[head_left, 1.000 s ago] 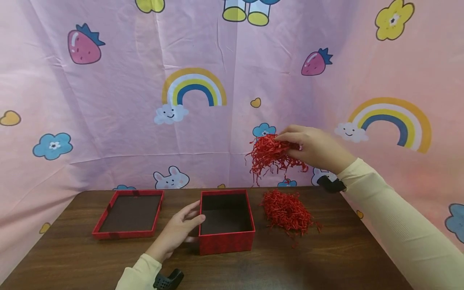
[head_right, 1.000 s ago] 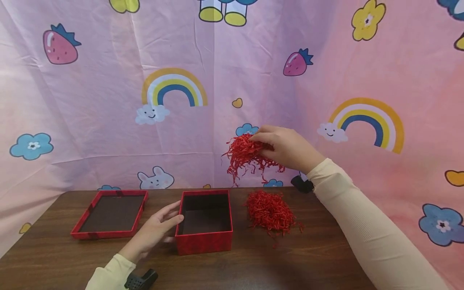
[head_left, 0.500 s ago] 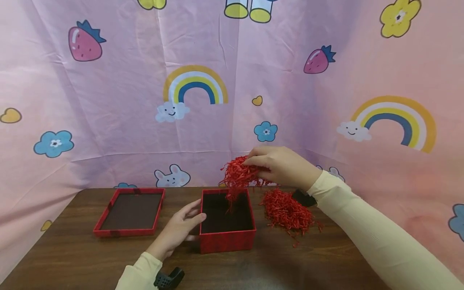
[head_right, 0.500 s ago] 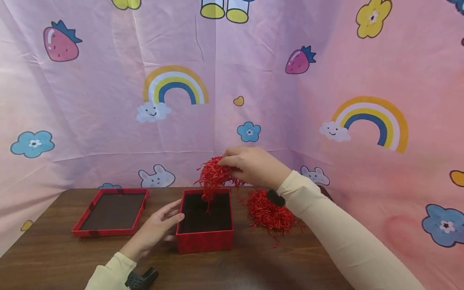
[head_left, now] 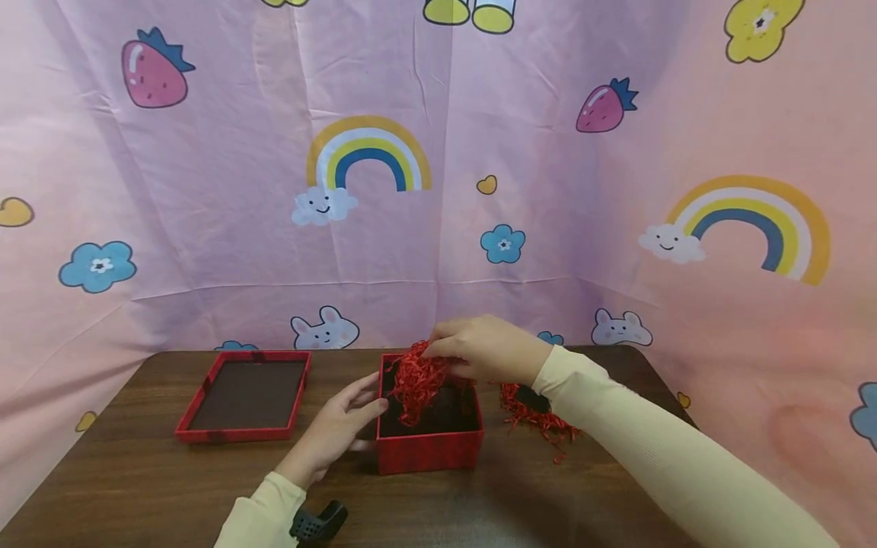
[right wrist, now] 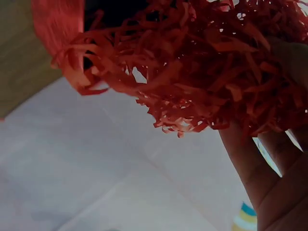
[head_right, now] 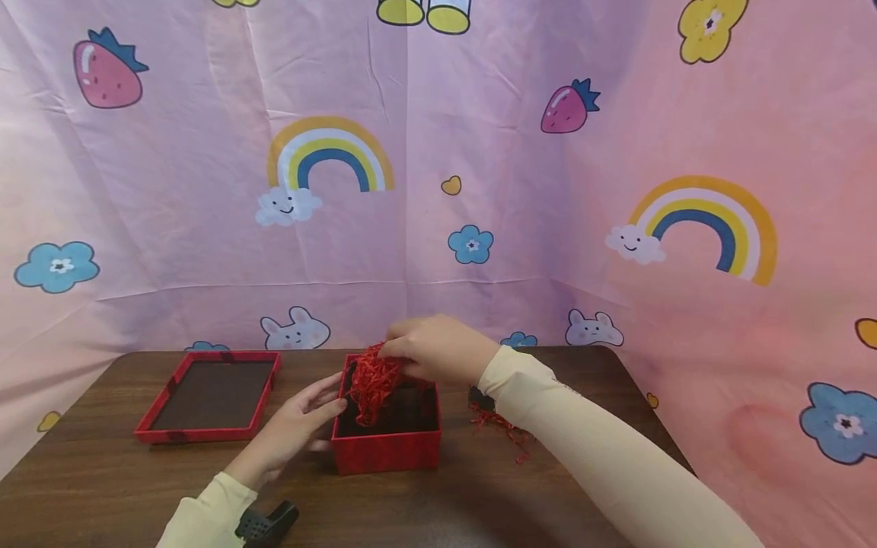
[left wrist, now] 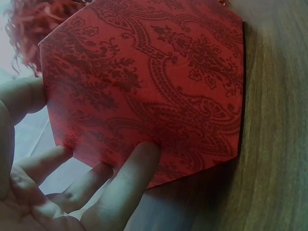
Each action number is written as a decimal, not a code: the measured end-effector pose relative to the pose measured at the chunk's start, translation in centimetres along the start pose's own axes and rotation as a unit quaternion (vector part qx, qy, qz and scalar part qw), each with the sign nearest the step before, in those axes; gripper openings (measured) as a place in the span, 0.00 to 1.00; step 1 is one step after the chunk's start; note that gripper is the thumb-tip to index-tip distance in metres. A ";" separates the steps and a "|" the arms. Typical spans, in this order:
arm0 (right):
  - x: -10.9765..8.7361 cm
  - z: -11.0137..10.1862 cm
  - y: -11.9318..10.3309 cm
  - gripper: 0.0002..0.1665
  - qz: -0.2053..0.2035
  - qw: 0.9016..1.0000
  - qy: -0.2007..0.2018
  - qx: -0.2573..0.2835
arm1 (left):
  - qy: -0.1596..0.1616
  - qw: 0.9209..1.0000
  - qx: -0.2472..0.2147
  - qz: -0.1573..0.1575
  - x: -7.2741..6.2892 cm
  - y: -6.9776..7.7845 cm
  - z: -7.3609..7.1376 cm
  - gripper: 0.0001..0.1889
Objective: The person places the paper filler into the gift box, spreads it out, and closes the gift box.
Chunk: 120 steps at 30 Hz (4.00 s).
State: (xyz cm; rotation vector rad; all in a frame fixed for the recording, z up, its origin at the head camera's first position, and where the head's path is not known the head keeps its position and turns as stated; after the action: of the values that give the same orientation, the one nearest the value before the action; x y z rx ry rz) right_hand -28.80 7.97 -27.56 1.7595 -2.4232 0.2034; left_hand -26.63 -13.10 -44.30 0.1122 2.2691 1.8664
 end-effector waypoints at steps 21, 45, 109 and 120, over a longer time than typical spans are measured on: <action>1.9 7.6 1.3 0.18 0.044 0.992 -0.100 0.062 | -0.003 1.000 0.004 -0.006 0.1 -0.2 -0.2 0.36; 2.4 9.0 1.7 0.28 0.093 0.973 -0.164 0.130 | -0.008 1.000 -0.012 0.007 0.0 -0.4 -0.1 0.35; -19.9 8.8 12.0 0.47 0.350 0.881 0.016 0.317 | -0.007 1.000 -0.001 0.006 0.1 -0.3 0.0 0.35; -20.2 11.5 13.0 0.50 0.349 0.874 -0.026 0.336 | -0.006 1.000 -0.008 -0.001 0.1 -0.2 -0.1 0.36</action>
State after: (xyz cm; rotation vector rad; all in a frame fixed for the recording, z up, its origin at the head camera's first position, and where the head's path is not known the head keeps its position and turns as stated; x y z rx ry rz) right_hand -35.34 28.65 -43.07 0.9089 -3.1614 1.2081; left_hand -26.68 -13.21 -44.53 0.1175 2.2457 1.8762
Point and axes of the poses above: each hand's wrist, its own x-axis towards the middle knuckle, its own z-axis out of the palm, y = z × x, the point moved 5 cm from there along x, towards the middle knuckle, and after that the axes turned 8 degrees about x, right-handed, at the moved point
